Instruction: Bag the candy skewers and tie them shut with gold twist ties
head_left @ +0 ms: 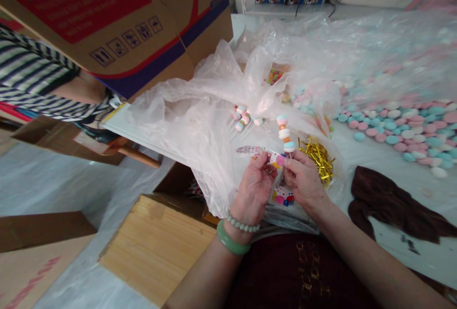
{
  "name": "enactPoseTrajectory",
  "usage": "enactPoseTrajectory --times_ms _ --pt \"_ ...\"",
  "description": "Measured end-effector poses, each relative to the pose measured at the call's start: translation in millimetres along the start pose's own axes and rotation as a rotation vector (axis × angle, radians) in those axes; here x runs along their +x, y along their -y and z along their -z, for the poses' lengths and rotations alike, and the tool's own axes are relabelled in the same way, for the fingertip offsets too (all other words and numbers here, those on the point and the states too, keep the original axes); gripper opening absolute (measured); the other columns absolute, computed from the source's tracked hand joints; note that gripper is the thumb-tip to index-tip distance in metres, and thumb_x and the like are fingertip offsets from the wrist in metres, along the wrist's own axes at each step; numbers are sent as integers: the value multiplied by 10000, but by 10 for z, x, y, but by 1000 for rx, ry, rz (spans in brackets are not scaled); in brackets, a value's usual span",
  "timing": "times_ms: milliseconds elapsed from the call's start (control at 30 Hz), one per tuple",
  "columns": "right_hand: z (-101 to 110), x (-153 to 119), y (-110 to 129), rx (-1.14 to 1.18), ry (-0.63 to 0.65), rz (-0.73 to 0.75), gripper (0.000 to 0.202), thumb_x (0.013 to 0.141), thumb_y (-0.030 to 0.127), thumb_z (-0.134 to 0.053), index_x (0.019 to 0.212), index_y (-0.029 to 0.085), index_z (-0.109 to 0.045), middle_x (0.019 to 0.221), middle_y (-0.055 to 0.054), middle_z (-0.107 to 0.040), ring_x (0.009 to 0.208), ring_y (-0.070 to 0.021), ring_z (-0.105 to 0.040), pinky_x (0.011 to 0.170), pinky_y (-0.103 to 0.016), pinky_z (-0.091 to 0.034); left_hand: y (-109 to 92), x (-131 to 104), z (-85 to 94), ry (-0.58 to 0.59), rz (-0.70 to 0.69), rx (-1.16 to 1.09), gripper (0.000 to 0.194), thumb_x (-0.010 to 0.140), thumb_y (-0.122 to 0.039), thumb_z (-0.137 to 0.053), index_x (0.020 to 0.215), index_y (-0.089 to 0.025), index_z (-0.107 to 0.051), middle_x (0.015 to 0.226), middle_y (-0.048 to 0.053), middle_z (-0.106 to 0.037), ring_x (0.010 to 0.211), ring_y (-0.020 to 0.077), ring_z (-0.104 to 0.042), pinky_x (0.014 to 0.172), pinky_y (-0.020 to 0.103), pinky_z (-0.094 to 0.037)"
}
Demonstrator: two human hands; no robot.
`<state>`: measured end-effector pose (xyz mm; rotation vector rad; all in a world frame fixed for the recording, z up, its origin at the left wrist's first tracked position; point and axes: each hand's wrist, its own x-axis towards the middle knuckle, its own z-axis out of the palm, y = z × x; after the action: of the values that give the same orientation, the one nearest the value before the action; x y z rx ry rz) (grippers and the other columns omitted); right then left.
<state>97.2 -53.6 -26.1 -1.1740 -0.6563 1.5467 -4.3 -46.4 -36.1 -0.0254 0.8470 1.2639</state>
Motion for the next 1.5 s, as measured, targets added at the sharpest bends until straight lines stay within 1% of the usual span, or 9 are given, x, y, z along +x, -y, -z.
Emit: enactPoseTrajectory --times_ms 167,300,400,533,667,967,1133,1333,1500 --pt "-2 34 -17 -5 1 -94 247 602 288 -673 817 207 -583 459 110 -418 364 -49 -241 359 -203 -150 101 -87 -61 146 -122 166 152 680 -240 -755 732 -149 -645 704 -13 -631 615 89 -561 621 220 -444" --pt "5 44 -59 -50 117 -63 275 566 243 -705 821 206 -607 619 58 -597 505 -97 -457 471 -225 -339 103 -105 -99 76 -184 217 123 624 -149 -734 639 -146 -612 611 -28 -591 565 82 -531 590 214 -423" --pt "-24 26 -105 -79 162 -67 244 591 233 -690 818 205 -607 654 51 -614 569 -116 -509 544 -241 -401 90 -61 -68 7 -206 198 120 624 -106 -707 627 -144 -593 609 -25 -590 572 89 -540 613 225 -438" --pt "-66 30 -144 -103 46 -82 192 614 254 -666 779 201 -584 559 80 -531 454 -77 -402 434 -214 -303 78 21 -5 -33 -86 94 40 737 -157 -656 747 -137 -622 727 11 -650 652 112 -592 676 244 -472" --pt "-45 93 -106 -85 -60 -43 156 592 221 -607 741 201 -567 450 114 -419 358 -47 -248 358 -208 -155 89 22 -6 -63 1 72 95 792 -195 -638 731 -129 -606 650 -1 -621 525 88 -537 527 215 -430" --pt "29 108 39 -51 -9 -92 200 612 290 -666 630 204 -487 390 121 -343 323 -33 -208 339 -205 -101 84 -8 -10 -12 -3 141 83 745 -140 -685 710 -104 -619 647 -3 -604 514 48 -499 509 165 -407" --pt "6 123 72 -81 -41 -79 274 641 383 -698 615 201 -495 404 110 -347 336 -35 -200 341 -212 -103 55 -8 -43 -110 109 55 95 810 -75 -583 730 -108 -620 632 10 -610 489 56 -493 483 166 -410" --pt "150 48 34 -210 -34 96 273 780 429 -614 645 201 -550 444 83 -362 395 -71 -278 388 -225 -206 -121 -9 -27 -161 181 29 132 847 -161 -590 719 -139 -610 575 8 -596 477 88 -510 482 207 -433" --pt "362 -127 91 -449 -23 217 159 790 360 -629 749 214 -678 643 20 -578 578 -129 -488 512 -244 -362 -369 17 61 -157 142 -30 142 862 -219 -586 745 -153 -633 606 15 -631 485 102 -518 482 226 -429"
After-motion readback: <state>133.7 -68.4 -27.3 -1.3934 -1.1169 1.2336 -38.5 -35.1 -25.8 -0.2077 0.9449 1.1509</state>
